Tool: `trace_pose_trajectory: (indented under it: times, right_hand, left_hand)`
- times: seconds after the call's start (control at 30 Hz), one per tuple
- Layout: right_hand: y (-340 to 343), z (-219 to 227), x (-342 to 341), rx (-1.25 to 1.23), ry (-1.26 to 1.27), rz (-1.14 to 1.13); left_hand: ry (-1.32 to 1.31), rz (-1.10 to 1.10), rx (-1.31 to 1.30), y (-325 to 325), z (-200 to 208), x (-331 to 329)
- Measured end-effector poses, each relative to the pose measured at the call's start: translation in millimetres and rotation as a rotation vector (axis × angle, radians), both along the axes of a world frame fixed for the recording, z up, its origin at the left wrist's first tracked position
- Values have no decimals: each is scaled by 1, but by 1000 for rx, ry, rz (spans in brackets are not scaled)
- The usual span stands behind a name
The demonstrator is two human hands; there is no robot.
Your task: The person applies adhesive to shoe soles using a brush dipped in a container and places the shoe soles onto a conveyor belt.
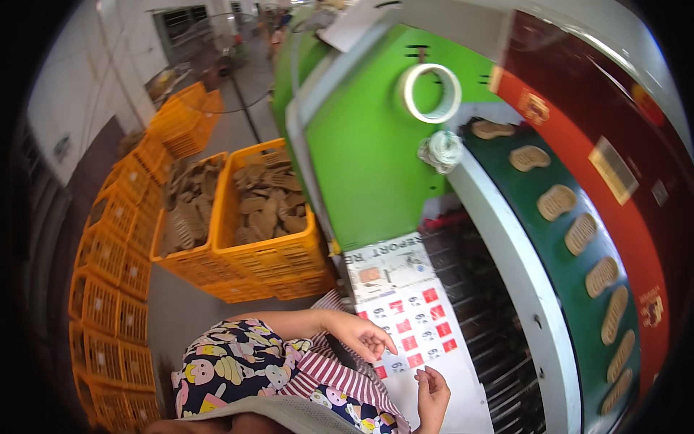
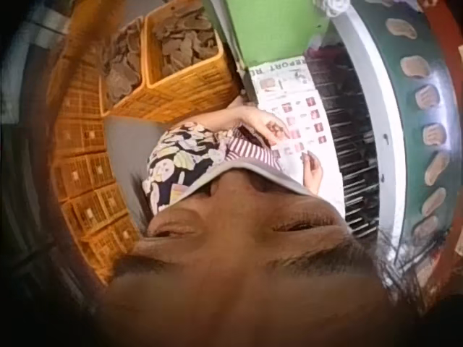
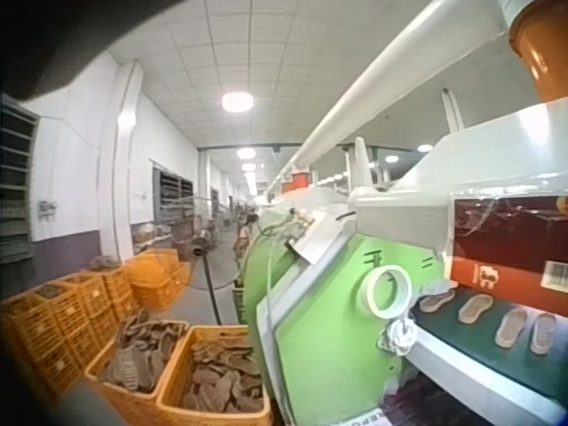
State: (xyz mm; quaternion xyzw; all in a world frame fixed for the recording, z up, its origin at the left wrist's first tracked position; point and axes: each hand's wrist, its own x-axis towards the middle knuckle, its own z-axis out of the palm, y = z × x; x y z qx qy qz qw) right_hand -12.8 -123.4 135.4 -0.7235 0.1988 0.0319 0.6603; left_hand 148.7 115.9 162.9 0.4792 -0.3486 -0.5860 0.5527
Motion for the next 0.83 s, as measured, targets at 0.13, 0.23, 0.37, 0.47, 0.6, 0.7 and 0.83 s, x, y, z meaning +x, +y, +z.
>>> trace_pose_trajectory:
  times: [0.13,0.23,0.37,0.47,0.6,0.7,0.83]
  right_hand:
    - [31,4,33,-11,-35,251]
    - [53,3,45,39,-35,303]
    - [96,-16,78,88,44,430]
    - [163,-24,115,-42,101,646]
    - [296,-29,173,49,39,972]
    - [401,1,206,-79,-68,1293]
    - [513,-1,231,-82,-14,1540]
  left_hand:
    - [-362,144,228,32,-8,-13]
    - [-511,220,217,50,-13,-7]
    - [-438,314,131,101,19,-6]
    - [-601,562,97,174,0,-10]
    - [-427,1056,306,309,-18,-61]
    - [-421,1513,597,393,-56,-118]
    - [-112,2000,977,460,-128,-217]
